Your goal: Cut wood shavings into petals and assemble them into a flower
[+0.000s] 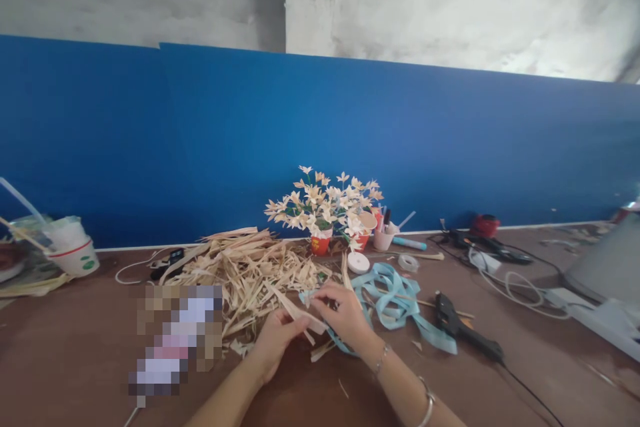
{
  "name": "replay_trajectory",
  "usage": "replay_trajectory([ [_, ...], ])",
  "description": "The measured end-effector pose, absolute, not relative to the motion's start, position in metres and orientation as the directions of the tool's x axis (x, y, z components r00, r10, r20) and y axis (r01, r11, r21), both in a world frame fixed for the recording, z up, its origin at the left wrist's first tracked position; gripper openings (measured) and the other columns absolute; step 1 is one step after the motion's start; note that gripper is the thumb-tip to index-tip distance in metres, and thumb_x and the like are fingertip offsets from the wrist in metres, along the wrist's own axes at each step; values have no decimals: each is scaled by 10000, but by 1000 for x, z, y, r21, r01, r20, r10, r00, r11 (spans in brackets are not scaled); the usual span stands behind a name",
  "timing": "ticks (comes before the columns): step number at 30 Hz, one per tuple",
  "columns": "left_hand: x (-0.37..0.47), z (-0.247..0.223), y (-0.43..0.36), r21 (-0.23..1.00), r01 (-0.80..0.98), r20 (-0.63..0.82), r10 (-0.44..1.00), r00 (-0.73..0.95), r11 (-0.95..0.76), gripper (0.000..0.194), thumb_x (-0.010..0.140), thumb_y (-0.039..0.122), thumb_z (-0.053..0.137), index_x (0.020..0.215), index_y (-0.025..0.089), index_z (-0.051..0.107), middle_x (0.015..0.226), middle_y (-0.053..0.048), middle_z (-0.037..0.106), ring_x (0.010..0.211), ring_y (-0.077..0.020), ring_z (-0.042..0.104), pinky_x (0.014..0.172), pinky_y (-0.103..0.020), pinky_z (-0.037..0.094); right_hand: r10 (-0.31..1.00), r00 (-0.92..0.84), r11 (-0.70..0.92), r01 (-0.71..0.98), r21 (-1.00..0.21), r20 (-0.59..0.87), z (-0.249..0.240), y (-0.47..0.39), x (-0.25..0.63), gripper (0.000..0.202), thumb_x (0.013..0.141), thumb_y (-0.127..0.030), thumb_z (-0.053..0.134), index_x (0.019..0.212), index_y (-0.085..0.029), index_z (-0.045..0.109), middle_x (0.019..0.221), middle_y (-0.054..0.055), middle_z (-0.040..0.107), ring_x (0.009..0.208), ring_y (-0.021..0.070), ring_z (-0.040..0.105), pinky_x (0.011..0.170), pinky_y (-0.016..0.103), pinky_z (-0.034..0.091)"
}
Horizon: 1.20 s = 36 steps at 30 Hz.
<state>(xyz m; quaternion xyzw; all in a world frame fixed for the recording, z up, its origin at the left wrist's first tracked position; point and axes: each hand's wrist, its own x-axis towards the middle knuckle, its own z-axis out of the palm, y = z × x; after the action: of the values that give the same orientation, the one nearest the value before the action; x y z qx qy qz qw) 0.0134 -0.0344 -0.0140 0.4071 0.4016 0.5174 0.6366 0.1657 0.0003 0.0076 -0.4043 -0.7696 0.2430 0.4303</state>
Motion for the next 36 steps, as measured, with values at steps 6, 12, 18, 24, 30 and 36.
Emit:
replay_trajectory([
  [6, 1, -14, -25, 986, -166, -24, 986, -166, -4, 306, 605, 399, 697, 729, 120, 706, 677, -78, 711, 611, -202, 637, 580, -291, 505, 728, 50, 467, 694, -548, 684, 15, 22, 219, 228, 791, -227, 449, 894, -152, 638, 964, 118, 618, 941, 222, 537, 883, 365, 390],
  [12, -10, -20, -18, 971, 174, 223, 892, -393, -166, 267, 630, 387, 665, 707, 136, 709, 687, -70, 712, 713, -257, 647, 640, -330, 510, 877, 70, 269, 746, -609, 474, 20, 23, 243, 242, 791, -297, 431, 878, -170, 617, 802, 70, 646, 730, 193, 572, 689, 280, 428],
  [18, -6, -21, -19, 950, 251, 249, 938, -241, -187, 225, 672, 355, 623, 712, 152, 712, 711, -62, 719, 716, -237, 655, 702, -333, 504, 952, -303, 293, 880, -374, 32, 4, 4, 205, 118, 659, -262, 590, 751, -190, 609, 694, 34, 641, 634, 171, 567, 548, 234, 328],
  [24, -6, -23, -17, 969, 221, 159, 966, -202, -113, 283, 675, 385, 605, 760, 137, 713, 733, -75, 723, 709, -230, 653, 665, -314, 506, 979, -203, 196, 947, -253, -2, 1, 4, 198, 205, 674, -185, 533, 869, -180, 598, 843, 86, 654, 796, 216, 590, 617, 257, 338],
  [30, -5, -26, -16, 973, 217, 130, 966, -224, -81, 264, 643, 382, 631, 687, 131, 701, 623, -58, 692, 621, -215, 618, 584, -286, 476, 989, -151, 139, 924, -356, -6, 6, 9, 206, 327, 620, -142, 532, 931, -193, 619, 765, 50, 659, 730, 199, 592, 587, 246, 342],
  [36, -2, -22, -18, 998, -42, 37, 963, -267, -50, 271, 628, 369, 660, 737, 122, 685, 477, 5, 600, 435, -122, 504, 438, -215, 394, 978, -186, 38, 597, -802, -92, -5, 18, 214, 381, 577, -71, 493, 927, -151, 621, 662, -4, 634, 527, 116, 540, 491, 202, 358],
])
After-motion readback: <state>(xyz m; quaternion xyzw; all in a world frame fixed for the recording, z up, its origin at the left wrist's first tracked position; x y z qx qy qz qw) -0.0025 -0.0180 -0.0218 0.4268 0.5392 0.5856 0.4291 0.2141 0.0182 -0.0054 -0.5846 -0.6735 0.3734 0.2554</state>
